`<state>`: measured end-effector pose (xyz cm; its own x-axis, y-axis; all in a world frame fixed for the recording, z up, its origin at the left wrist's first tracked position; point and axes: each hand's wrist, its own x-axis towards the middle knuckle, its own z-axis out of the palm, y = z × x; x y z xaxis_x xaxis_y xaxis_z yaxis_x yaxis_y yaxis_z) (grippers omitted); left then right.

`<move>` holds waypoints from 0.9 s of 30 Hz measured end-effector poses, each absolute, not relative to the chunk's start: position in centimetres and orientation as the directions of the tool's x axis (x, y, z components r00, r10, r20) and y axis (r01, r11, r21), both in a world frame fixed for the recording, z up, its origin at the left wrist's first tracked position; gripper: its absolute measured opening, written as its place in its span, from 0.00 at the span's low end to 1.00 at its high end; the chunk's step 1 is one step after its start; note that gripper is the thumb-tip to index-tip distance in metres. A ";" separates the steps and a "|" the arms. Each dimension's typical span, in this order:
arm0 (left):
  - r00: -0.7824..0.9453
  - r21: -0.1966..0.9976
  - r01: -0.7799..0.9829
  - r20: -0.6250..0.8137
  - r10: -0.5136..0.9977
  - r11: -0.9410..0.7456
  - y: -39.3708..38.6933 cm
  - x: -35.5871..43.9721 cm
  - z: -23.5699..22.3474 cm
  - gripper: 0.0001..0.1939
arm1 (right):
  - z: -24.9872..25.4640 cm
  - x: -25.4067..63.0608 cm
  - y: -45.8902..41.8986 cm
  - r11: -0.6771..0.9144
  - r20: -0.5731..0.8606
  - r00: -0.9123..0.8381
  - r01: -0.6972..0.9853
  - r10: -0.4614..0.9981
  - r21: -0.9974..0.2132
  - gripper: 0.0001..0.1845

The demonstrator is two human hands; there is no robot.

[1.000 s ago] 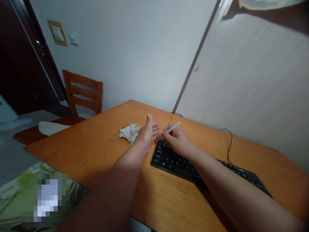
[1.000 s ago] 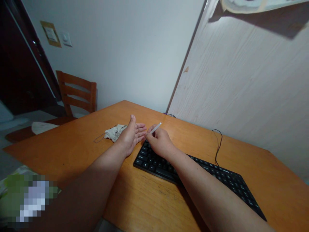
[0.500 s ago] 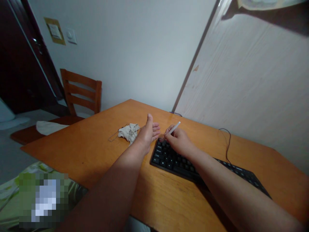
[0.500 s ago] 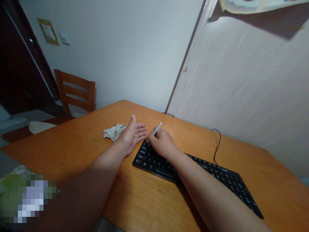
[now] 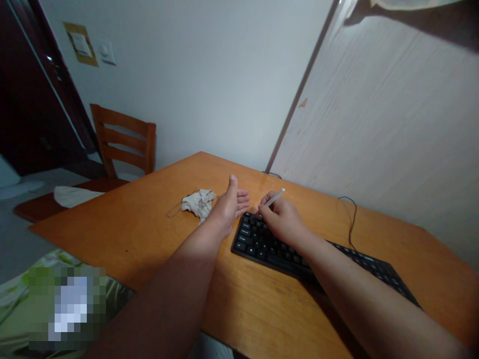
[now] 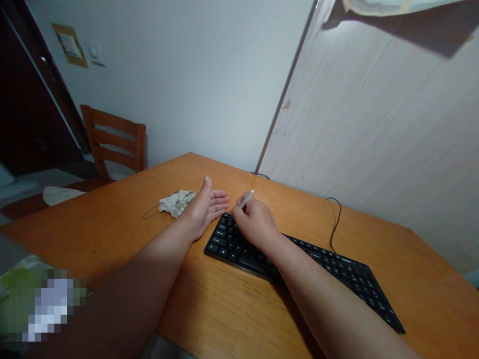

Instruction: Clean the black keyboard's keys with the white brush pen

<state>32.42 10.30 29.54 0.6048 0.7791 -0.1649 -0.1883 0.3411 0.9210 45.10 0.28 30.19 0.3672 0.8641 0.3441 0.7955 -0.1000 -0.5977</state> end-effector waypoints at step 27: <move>0.598 0.942 -0.165 -0.140 0.789 0.292 10.3 32.6 29.2 0.47 | 30.7 42.7 -2.9 0.036 0.270 0.154 0.810 0.950 -0.586 0.06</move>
<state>32.63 10.33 29.22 0.5983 0.7889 -0.1401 -0.1646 0.2921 0.9421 42.69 -2.86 30.72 0.1536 0.9504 0.2703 0.8096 0.0358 -0.5860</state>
